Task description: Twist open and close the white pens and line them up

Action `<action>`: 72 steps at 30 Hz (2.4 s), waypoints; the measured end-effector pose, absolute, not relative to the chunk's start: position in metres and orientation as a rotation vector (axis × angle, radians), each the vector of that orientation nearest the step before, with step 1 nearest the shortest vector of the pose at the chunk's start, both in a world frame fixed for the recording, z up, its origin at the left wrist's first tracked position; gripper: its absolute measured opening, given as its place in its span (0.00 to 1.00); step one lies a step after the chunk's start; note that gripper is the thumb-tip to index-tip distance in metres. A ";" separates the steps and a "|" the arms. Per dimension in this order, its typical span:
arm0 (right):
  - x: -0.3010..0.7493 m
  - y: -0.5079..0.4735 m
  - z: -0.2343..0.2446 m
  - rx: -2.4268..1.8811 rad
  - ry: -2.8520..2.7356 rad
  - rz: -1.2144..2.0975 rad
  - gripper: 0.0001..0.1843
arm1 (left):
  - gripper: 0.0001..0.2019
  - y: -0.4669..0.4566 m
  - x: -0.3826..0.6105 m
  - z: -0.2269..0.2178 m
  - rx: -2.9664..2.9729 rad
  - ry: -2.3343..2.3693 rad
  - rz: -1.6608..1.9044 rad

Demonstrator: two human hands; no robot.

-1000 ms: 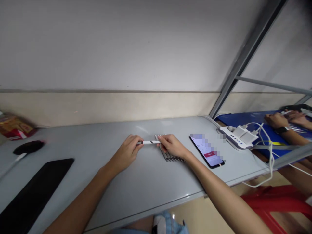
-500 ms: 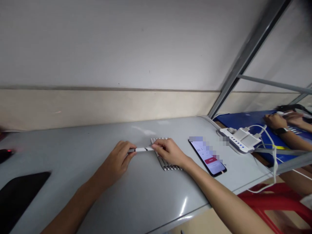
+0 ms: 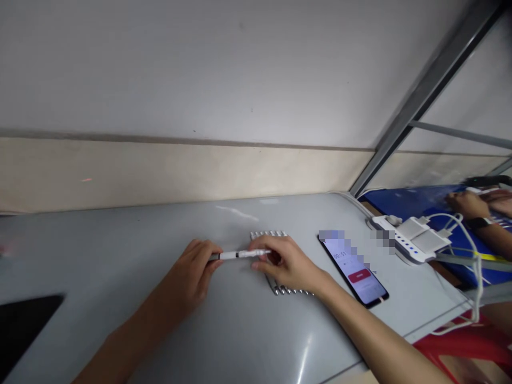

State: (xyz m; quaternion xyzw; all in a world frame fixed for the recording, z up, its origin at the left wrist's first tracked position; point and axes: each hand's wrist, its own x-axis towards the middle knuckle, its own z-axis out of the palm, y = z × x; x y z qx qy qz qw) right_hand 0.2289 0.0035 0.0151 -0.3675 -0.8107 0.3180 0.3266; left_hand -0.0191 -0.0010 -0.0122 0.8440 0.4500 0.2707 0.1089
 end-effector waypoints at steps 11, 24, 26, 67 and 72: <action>0.226 0.000 0.012 -0.957 -2.259 0.573 0.16 | 0.13 0.000 -0.021 -0.013 2.542 1.298 0.624; 0.219 -0.010 0.003 -1.125 -2.342 0.223 0.21 | 0.12 -0.004 -0.016 -0.005 2.426 1.306 0.650; 0.217 -0.009 0.002 -1.164 -2.244 0.375 0.20 | 0.12 -0.004 -0.014 -0.004 2.501 1.355 0.696; 0.209 0.012 0.008 -0.483 -0.853 1.752 0.15 | 0.16 0.010 -0.029 -0.008 2.563 1.542 0.624; 0.207 0.012 0.005 -0.511 -0.876 1.748 0.18 | 0.17 0.010 -0.029 -0.009 2.554 1.530 0.603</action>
